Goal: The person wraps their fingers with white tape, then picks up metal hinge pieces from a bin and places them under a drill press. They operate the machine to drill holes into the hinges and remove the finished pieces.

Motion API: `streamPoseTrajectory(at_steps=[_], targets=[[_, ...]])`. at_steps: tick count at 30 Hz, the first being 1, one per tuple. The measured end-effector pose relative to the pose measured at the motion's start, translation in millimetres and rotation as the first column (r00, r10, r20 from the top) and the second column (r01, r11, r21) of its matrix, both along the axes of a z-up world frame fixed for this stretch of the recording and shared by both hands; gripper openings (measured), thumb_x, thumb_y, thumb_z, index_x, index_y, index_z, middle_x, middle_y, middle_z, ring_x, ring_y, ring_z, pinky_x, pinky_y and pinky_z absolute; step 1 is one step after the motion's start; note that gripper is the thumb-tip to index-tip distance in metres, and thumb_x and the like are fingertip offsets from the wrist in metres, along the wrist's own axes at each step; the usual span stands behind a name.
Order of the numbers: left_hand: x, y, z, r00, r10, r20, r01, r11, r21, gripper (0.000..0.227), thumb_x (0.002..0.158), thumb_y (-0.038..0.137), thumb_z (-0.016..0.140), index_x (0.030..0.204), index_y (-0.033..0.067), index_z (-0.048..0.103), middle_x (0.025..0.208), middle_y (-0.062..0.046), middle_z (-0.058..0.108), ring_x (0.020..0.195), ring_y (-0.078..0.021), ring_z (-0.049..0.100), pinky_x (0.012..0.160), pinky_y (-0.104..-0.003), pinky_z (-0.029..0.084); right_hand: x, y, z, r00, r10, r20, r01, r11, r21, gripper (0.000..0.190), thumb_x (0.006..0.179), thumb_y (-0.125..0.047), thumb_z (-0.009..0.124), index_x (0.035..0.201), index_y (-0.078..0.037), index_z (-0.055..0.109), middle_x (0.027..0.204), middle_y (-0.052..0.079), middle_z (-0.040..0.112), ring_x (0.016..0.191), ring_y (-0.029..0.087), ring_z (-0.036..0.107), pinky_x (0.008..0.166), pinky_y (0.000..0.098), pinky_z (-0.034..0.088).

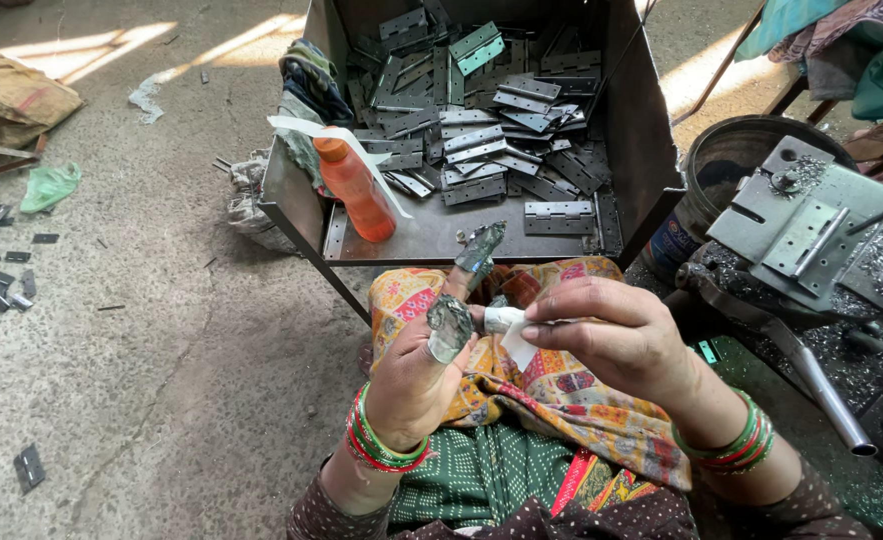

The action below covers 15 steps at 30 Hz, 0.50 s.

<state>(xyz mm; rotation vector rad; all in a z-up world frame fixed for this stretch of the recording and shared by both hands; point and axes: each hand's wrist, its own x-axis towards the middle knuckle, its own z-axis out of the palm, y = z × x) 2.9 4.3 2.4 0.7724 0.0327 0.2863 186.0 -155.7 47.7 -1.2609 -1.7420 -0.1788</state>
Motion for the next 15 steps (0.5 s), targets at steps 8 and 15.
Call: streamPoseTrajectory(at_steps=[8,15], targets=[[8,-1,0,0.993,0.114,0.041,-0.120,0.972,0.200,0.076,0.097,0.042,0.072,0.142,-0.0123,0.043,0.156,0.000,0.042,0.127,-0.0119,0.044,0.114,-0.033,0.031,1,-3,14,0.971,-0.107,0.213,0.129,0.987,-0.093,0.034,0.079,-0.017,0.084,0.110,-0.006,0.074,0.104,0.010,0.070,0.091,0.027,0.072,0.077,0.0370,0.059],[8,-1,-9,0.996,0.085,-0.010,-0.085,0.996,-0.007,0.071,0.095,0.040,0.074,0.144,-0.0058,0.051,0.156,-0.010,0.044,0.126,-0.0211,0.050,0.114,-0.042,0.035,1,0,-8,0.999,0.005,-0.042,-0.007,0.998,-0.057,0.018,0.083,-0.003,0.078,0.101,-0.007,0.074,0.109,0.009,0.070,0.099,0.024,0.074,0.086,0.0339,0.062]])
